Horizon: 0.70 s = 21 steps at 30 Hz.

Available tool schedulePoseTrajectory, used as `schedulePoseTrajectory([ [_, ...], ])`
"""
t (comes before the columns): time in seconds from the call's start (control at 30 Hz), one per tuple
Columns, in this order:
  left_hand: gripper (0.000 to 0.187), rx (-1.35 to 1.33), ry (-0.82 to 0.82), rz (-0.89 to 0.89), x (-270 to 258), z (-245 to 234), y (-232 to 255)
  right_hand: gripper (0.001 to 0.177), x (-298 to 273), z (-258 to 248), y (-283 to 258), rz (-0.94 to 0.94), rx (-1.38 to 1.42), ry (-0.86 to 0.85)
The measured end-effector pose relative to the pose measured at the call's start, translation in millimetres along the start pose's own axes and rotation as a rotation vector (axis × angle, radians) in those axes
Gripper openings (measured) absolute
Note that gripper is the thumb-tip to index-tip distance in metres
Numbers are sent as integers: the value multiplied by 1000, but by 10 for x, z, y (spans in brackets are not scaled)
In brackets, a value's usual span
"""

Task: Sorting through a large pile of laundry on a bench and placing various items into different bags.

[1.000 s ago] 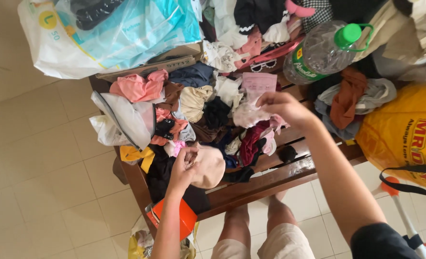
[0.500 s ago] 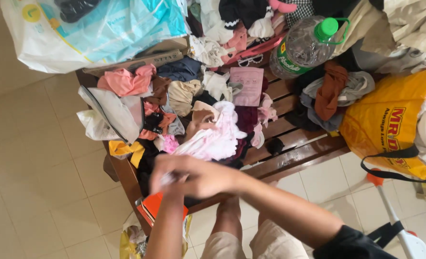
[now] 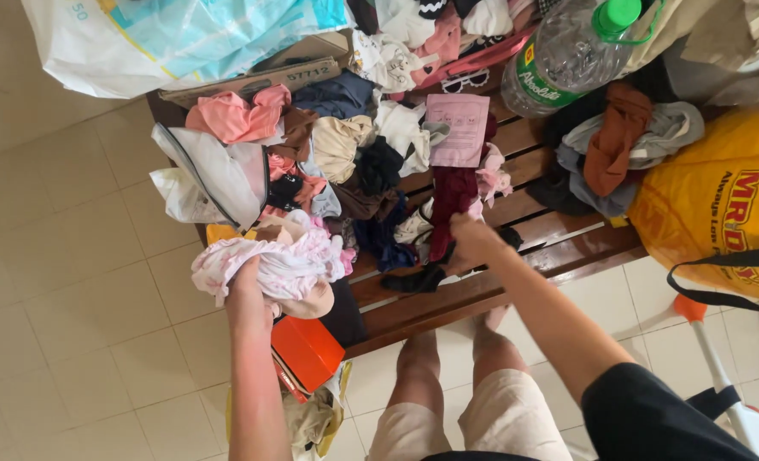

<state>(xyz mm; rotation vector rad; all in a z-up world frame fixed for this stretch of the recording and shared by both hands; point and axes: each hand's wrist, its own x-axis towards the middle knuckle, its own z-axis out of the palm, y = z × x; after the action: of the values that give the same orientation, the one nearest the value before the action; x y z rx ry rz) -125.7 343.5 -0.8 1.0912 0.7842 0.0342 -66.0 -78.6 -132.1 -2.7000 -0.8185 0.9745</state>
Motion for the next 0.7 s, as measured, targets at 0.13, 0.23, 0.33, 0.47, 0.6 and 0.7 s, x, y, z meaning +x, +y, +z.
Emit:
schedulePoseTrajectory([
  [0.13, 37, -15, -4, -32, -95, -4, -68, 14, -47, -43, 678, 151, 566, 550],
  [0.23, 35, -34, 23, -91, -217, 260, -7, 9, -428, -741, 801, 347, 694, 952],
  [0.33, 35, -40, 61, -179, -275, 532, 17, 11, -548, -976, 889, 437, 455, 1042],
  [0.47, 37, 5, -28, -169, -217, 753, -62, 29, -230, -748, 667, 236, 338, 990],
  [0.6, 35, 242, -67, -173, -375, 938, 73, 31, 911, 1252, 911, -12, 726, 593],
  [0.7, 32, 547, -57, -206, -419, 860, 94, 37, 897, 1412, 419, 123, 934, 432],
])
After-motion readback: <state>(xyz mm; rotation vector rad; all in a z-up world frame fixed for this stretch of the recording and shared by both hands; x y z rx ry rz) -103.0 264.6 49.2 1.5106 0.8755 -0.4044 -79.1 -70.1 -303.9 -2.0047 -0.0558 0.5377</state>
